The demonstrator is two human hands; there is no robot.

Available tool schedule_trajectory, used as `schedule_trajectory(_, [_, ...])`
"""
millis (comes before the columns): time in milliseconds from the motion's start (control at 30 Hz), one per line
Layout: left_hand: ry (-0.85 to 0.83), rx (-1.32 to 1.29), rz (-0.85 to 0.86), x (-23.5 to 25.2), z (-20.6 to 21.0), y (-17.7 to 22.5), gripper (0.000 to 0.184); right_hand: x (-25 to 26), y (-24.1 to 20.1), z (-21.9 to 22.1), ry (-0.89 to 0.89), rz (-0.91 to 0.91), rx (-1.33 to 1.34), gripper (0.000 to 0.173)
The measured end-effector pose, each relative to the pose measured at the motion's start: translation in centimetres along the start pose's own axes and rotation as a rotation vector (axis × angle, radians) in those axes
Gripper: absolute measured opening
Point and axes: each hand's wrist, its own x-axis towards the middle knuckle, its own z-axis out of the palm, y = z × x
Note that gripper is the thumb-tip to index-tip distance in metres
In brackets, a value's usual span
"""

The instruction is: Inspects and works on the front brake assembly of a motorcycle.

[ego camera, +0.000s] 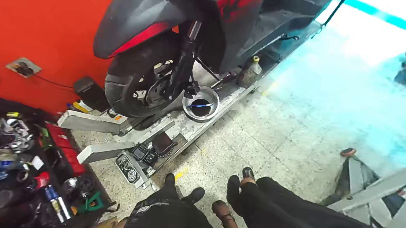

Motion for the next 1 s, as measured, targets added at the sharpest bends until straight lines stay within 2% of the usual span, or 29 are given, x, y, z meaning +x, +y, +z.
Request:
schedule_trajectory(100, [-0.311,0.434,-0.094,0.7,-2.6,8.4,0.043,-1.3,-4.9,-0.7,0.003,-0.146,0.009,0.038])
schedule_trajectory(167, [-0.319,0.582,-0.030,2.2,-3.3,12.7,0.045,-2.3,-7.6,-0.9,-0.031,-0.216,0.031,0.037])
schedule_trajectory(233, [-0.225,0.462,0.150,2.8,-4.3,18.1,0.047,-3.0,-8.5,-0.8,-0.093,-0.226,-0.008,0.038])
schedule_trajectory(367, [0.050,-0.236,0.560,8.6,-4.3,29.4,0.039,-4.5,-11.2,-4.4,-0.171,-0.291,-0.178,0.041])
schedule_trajectory(400, [0.089,-0.365,0.601,11.0,-4.2,32.1,0.038,-5.4,-12.0,-6.1,-0.136,-0.299,-0.197,0.040])
schedule_trajectory(467, [0.154,-0.454,0.606,16.4,-4.6,36.9,0.046,-7.7,-14.1,-9.3,0.021,-0.290,-0.152,0.038])
schedule_trajectory(533, [0.229,-0.484,0.558,22.1,-4.5,40.5,0.058,-10.1,-15.6,-12.8,0.195,-0.333,0.009,0.037])
schedule_trajectory(600, [0.289,-0.503,0.535,27.4,-5.1,44.5,0.069,-10.3,-16.9,-14.9,0.374,-0.467,0.258,0.031])
schedule_trajectory(667, [0.323,-0.497,0.521,30.8,-5.5,47.2,0.074,-9.7,-17.2,-15.3,0.477,-0.507,0.365,0.028])
schedule_trajectory(700, [0.353,-0.490,0.524,31.9,-5.6,48.0,0.070,-9.5,-17.3,-15.5,0.497,-0.475,0.312,0.030])
schedule_trajectory(867, [0.418,-0.500,0.524,34.0,-5.6,49.8,0.050,-8.5,-17.0,-16.3,0.190,-0.309,-0.002,0.045])
schedule_trajectory(1000, [0.432,-0.560,0.585,35.0,-5.1,48.7,0.049,-6.5,-16.8,-16.5,0.151,-0.286,-0.090,0.046])
